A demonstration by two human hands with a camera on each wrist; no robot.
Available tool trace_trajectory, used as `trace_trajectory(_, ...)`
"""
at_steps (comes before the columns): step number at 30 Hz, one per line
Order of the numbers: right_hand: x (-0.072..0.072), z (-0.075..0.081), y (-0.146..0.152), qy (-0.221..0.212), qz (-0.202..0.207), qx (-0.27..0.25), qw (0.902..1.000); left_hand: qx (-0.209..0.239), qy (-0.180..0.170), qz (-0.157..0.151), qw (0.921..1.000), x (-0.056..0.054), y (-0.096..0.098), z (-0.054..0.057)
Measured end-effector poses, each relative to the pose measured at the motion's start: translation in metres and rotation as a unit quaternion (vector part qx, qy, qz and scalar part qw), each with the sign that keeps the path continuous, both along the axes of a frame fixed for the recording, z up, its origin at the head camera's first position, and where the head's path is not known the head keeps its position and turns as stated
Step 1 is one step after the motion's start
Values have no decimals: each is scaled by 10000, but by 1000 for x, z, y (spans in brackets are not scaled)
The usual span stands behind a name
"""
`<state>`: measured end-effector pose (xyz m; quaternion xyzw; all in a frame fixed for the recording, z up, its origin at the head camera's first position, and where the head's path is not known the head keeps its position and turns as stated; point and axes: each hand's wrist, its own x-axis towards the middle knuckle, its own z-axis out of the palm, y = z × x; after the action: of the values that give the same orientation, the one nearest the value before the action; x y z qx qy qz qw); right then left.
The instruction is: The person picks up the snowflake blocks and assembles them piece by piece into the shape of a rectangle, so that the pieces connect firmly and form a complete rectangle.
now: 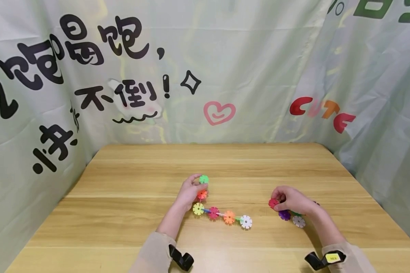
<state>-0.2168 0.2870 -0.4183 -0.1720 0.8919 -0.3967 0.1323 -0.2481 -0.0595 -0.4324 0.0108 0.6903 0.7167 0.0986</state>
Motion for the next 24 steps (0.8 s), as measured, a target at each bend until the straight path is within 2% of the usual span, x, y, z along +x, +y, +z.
trace_trajectory(4,0,0,-3,89,-128,-86,9998,-94,105,-146,9998,3,0,4)
trace_trajectory(8,-2,1,-9,335,-402,-40,9986,77,71,-306,9995,4,-1,4)
trace_trajectory(12,-5,5,-17,422,-690,-254,9964,201,37,-316,9993,3,0,1)
trace_trajectory(16,-9,9,-26,251,-955,-495,9939,210,13,-299,9993,3,0,1)
trace_trajectory(24,-19,17,-51,414,-872,-781,9923,189,-21,-346,9992,2,1,1)
